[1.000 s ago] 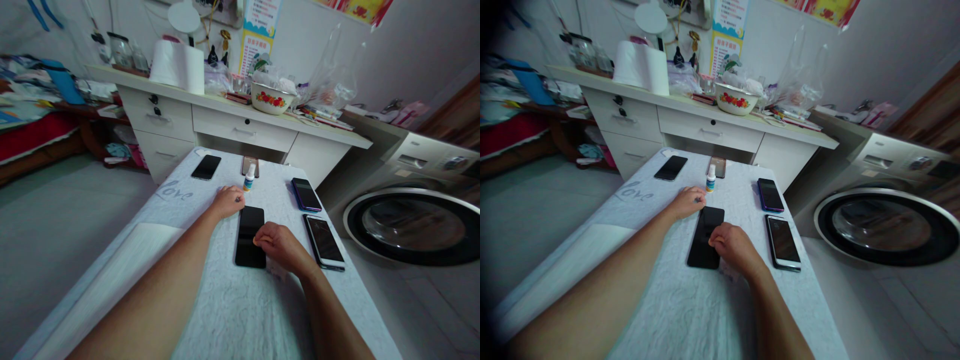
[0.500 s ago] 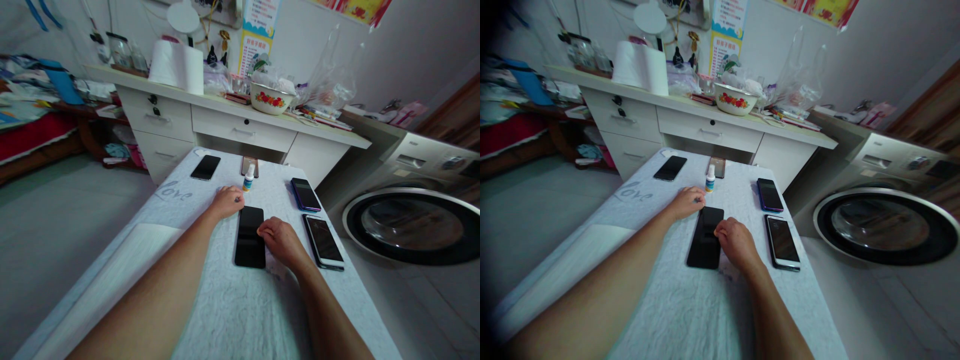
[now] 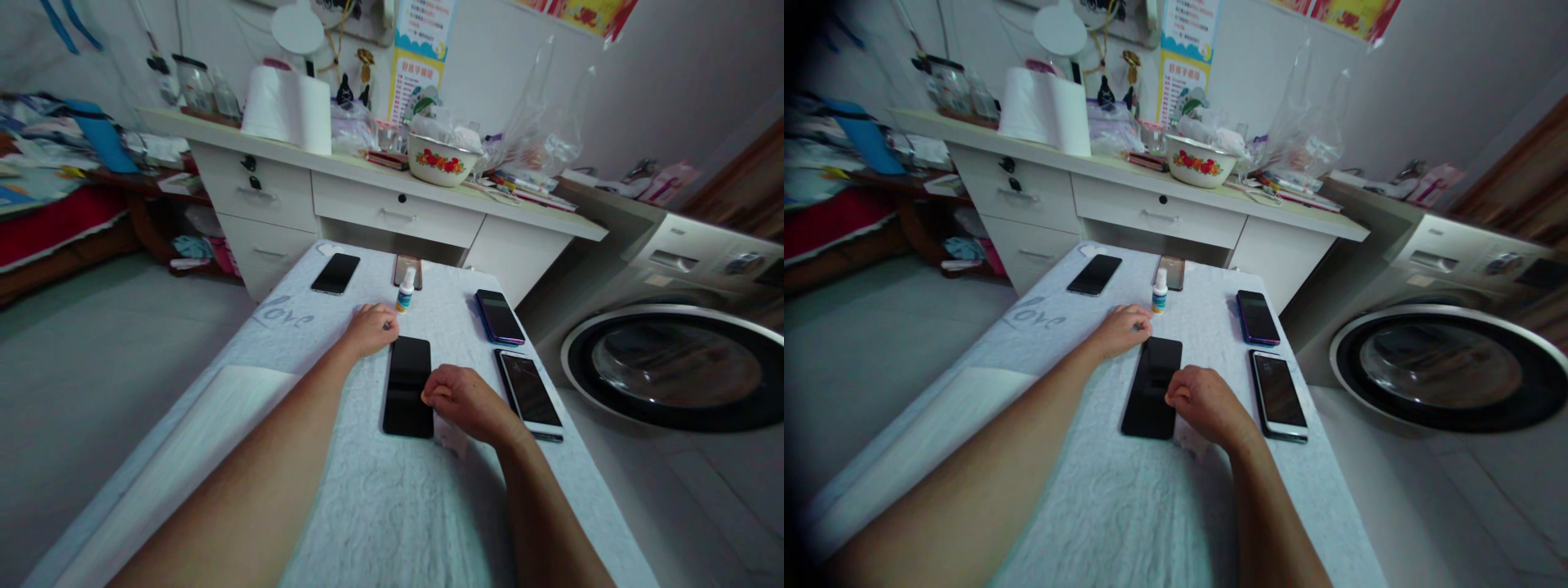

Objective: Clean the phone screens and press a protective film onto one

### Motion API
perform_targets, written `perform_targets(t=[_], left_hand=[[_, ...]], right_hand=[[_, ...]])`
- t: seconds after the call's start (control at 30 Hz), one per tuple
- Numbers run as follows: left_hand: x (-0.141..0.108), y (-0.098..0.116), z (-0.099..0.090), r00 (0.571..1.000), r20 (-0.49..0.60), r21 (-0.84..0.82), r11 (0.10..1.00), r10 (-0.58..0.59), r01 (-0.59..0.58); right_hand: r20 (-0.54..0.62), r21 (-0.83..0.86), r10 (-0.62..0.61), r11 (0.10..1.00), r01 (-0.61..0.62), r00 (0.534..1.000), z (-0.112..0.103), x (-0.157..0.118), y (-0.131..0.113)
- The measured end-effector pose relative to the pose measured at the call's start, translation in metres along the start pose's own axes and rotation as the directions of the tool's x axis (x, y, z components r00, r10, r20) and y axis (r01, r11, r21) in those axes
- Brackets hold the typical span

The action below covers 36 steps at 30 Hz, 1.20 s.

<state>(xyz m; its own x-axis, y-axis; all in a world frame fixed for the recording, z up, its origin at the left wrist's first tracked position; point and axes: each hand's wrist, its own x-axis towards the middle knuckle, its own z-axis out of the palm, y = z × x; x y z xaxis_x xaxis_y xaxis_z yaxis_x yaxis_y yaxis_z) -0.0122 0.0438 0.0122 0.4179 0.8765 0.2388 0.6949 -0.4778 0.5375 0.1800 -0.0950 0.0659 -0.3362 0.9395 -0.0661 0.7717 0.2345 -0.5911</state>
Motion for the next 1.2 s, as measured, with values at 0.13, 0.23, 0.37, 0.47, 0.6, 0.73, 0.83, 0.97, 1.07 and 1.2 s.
perform_targets(t=[0.13, 0.23, 0.37, 0.47, 0.6, 0.73, 0.83, 0.97, 1.07, 1.2], left_hand=[[0.000, 0.000, 0.000, 1.000, 0.001, -0.001, 1.000, 0.009, -0.009], [0.001, -0.001, 0.000, 1.000, 0.006, 0.005, 1.000, 0.009, -0.009], [0.001, -0.001, 0.001, 1.000, 0.000, 0.002, 1.000, 0.003, -0.003], [0.001, -0.001, 0.001, 1.000, -0.002, -0.004, 1.000, 0.008, -0.008], [0.000, -0.001, 0.001, 1.000, -0.007, 0.001, 1.000, 0.005, -0.005], [0.000, -0.001, 0.001, 1.000, -0.008, 0.000, 1.000, -0.003, 0.003], [0.001, -0.001, 0.002, 1.000, -0.010, -0.001, 1.000, 0.004, -0.004], [0.001, -0.002, 0.002, 1.000, -0.014, 0.003, 1.000, 0.006, -0.005], [0.001, -0.002, 0.002, 1.000, -0.011, 0.004, 1.000, 0.006, -0.006], [0.001, -0.002, 0.002, 1.000, 0.000, 0.007, 1.000, 0.013, -0.013]], right_hand=[[0.052, 0.046, -0.023, 0.999, 0.020, 0.998, 0.000, -0.002, 0.001], [0.081, 0.094, -0.018, 0.995, 0.010, 0.997, 0.001, -0.003, 0.004], [0.139, 0.159, 0.001, 0.987, -0.023, 0.990, 0.001, -0.005, 0.006], [0.174, 0.210, 0.004, 0.977, -0.041, 0.985, 0.002, -0.005, 0.008], [0.186, 0.261, 0.002, 0.964, -0.051, 0.982, 0.003, -0.005, 0.010], [0.139, 0.225, -0.001, 0.974, -0.031, 0.990, 0.003, -0.003, 0.009], [0.117, 0.189, 0.000, 0.982, -0.022, 0.993, 0.002, -0.002, 0.008], [0.112, 0.203, -0.005, 0.979, -0.018, 0.994, 0.002, -0.003, 0.008], [0.149, 0.211, 0.014, 0.976, -0.046, 0.989, 0.001, -0.004, 0.007], [0.194, 0.240, 0.038, 0.967, -0.085, 0.980, 0.002, -0.004, 0.008]])
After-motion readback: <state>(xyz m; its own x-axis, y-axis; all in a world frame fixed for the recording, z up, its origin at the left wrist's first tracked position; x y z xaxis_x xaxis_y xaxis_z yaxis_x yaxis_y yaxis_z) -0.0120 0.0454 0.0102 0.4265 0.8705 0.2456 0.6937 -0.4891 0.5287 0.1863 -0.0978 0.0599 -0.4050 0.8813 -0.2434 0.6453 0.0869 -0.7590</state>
